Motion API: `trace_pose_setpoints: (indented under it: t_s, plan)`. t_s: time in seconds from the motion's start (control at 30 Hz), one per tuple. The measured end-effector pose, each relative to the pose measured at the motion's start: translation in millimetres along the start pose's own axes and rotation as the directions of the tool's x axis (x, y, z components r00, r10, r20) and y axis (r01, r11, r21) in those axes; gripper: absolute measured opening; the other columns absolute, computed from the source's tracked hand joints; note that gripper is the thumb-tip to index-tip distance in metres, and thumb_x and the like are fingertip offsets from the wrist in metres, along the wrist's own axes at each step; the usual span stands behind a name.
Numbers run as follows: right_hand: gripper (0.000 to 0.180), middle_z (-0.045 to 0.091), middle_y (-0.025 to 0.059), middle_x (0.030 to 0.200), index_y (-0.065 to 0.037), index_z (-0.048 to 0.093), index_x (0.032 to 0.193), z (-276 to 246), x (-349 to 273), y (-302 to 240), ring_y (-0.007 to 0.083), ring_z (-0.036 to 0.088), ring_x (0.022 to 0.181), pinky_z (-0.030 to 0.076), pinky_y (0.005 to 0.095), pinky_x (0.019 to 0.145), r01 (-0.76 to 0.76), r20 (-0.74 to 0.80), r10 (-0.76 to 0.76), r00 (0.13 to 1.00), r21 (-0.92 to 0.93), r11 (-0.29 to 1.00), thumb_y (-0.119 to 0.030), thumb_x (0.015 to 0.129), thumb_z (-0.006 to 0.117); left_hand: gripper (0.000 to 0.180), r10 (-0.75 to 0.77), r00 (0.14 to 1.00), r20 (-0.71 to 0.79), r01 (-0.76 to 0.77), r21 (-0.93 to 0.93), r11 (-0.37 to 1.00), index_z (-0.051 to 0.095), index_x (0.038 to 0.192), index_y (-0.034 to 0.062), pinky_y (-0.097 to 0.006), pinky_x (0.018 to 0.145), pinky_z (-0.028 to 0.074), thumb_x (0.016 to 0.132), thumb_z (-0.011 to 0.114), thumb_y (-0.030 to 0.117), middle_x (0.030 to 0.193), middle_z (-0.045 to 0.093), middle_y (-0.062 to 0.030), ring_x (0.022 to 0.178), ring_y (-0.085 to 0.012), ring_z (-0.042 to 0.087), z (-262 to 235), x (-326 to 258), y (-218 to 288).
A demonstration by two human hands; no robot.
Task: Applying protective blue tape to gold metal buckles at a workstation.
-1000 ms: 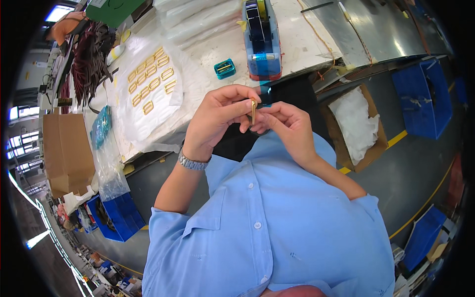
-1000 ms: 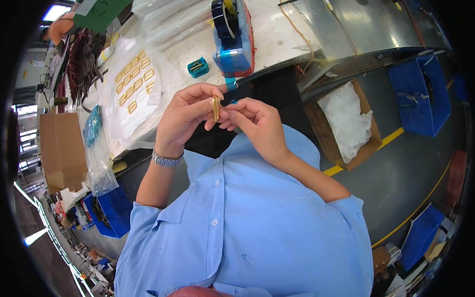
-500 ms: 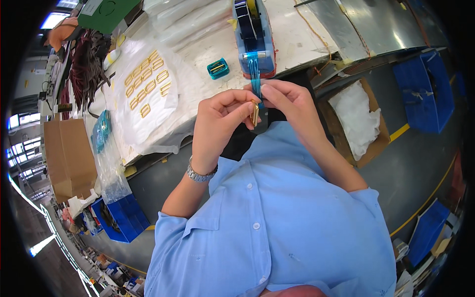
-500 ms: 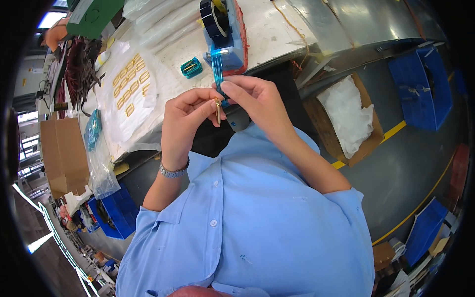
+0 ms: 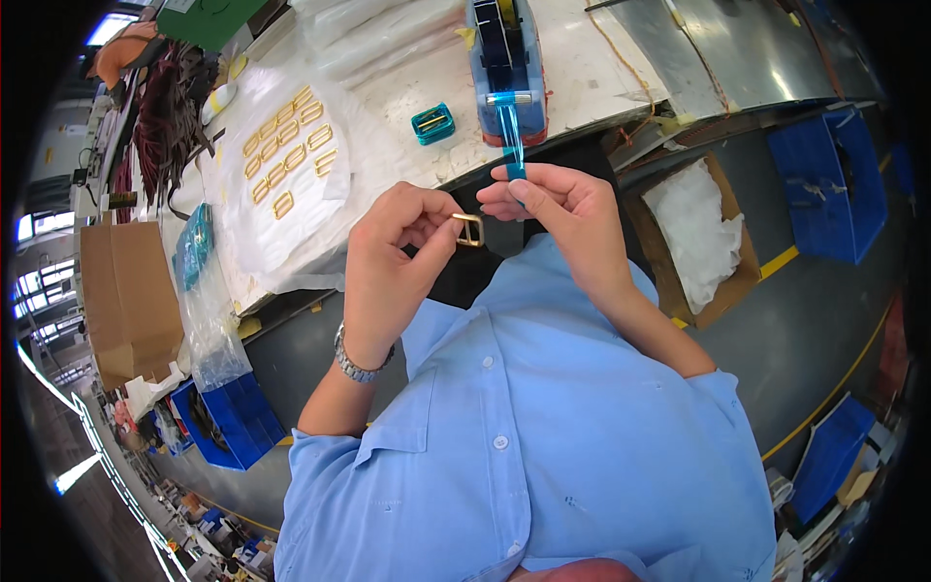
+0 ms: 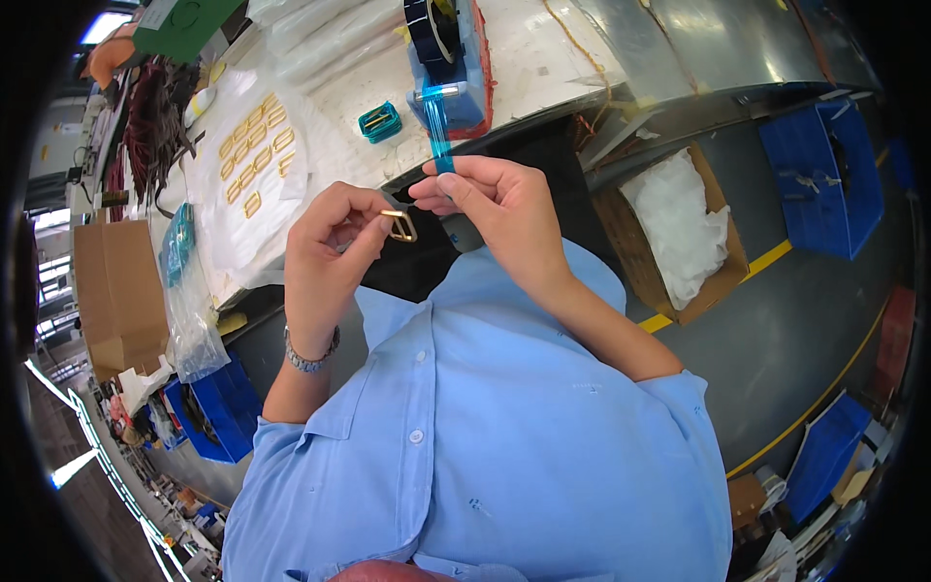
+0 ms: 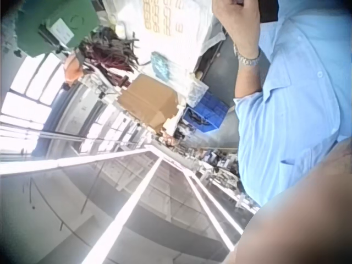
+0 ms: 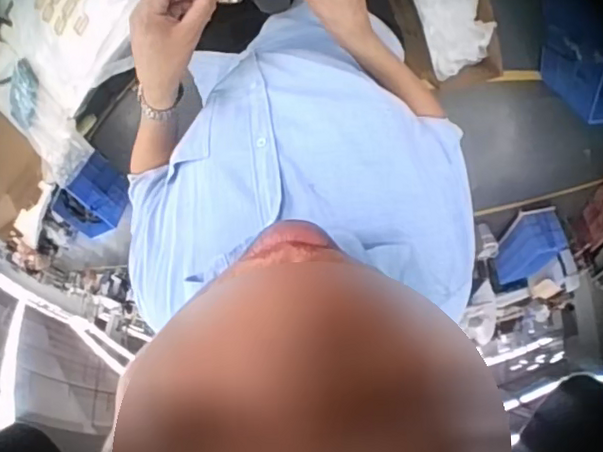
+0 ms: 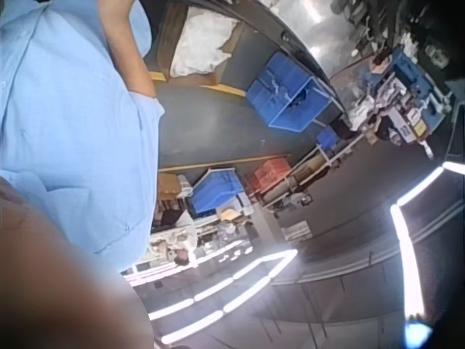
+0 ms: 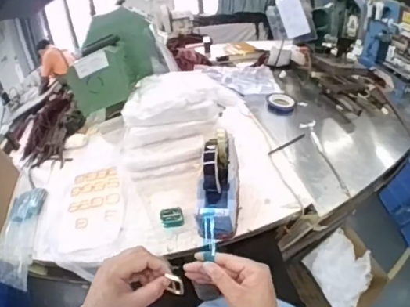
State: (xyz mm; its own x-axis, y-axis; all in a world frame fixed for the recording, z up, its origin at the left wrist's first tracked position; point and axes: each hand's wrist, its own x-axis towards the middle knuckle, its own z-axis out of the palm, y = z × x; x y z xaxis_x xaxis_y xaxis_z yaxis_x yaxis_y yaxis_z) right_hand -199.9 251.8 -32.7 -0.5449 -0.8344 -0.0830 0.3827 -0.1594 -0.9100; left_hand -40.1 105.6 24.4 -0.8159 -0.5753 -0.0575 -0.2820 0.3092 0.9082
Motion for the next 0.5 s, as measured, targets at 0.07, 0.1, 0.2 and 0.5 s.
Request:
trace_pose_setpoints:
  t_s: [0.07, 0.1, 0.2, 0.5]
  plan:
    - [0.027, 0.080, 0.0195, 0.113, 0.010, 0.070, 0.126, 2.9, -0.6, 3.0, 0.0225, 0.078, 0.102, 0.063, 0.0348, 0.095, 0.014, -0.013, -0.013, 1.000, 0.012, 1.000, -0.009, 0.109, 0.062, 0.006, -0.027, 1.000, 0.007, 0.027, 0.039, 0.999, 0.071, 0.100, -0.0028, -0.024, 0.068, 0.055, 0.097, 0.073, 0.001, 0.089, 0.071, -0.0031, 0.074, -0.0073, 0.065, -7.2, 7.1, 7.3]
    - [0.025, 0.080, 0.0192, 0.113, 0.011, 0.070, 0.123, 4.1, -0.5, 3.8, 0.0216, 0.079, 0.101, 0.063, 0.0337, 0.094, 0.028, -0.027, -0.027, 0.999, 0.025, 0.999, -0.006, 0.109, 0.060, 0.006, -0.121, 0.988, 0.097, 0.125, -0.038, 0.991, 0.071, 0.100, -0.0036, -0.023, 0.066, 0.056, 0.098, 0.072, 0.002, 0.086, 0.071, -0.0032, 0.072, -0.0075, 0.066, -11.6, 10.7, 10.0]
    - [0.025, 0.080, 0.0192, 0.114, 0.011, 0.070, 0.124, 4.6, -1.7, 4.2, 0.0214, 0.079, 0.101, 0.064, 0.0334, 0.094, 0.030, -0.037, -0.030, 0.999, 0.006, 1.000, -0.006, 0.109, 0.060, 0.009, -0.198, 0.950, 0.242, 0.240, -0.157, 0.958, 0.071, 0.098, -0.0048, -0.023, 0.062, 0.057, 0.100, 0.072, 0.004, 0.082, 0.072, -0.0042, 0.068, -0.0086, 0.068, -18.1, 21.6, 18.2]
    - [0.027, 0.080, 0.0147, 0.110, 0.011, 0.070, 0.130, -2.2, -3.7, 11.5, 0.0180, 0.078, 0.099, 0.063, 0.0314, 0.093, 0.011, -0.029, -0.013, 0.999, -0.050, 0.999, -0.004, 0.109, 0.060, 0.018, -0.226, 0.891, 0.394, 0.362, -0.316, 0.877, 0.073, 0.099, -0.0055, -0.026, 0.057, 0.060, 0.100, 0.077, 0.013, 0.082, 0.074, -0.0084, 0.065, -0.0132, 0.072, -16.9, 57.0, 34.8]
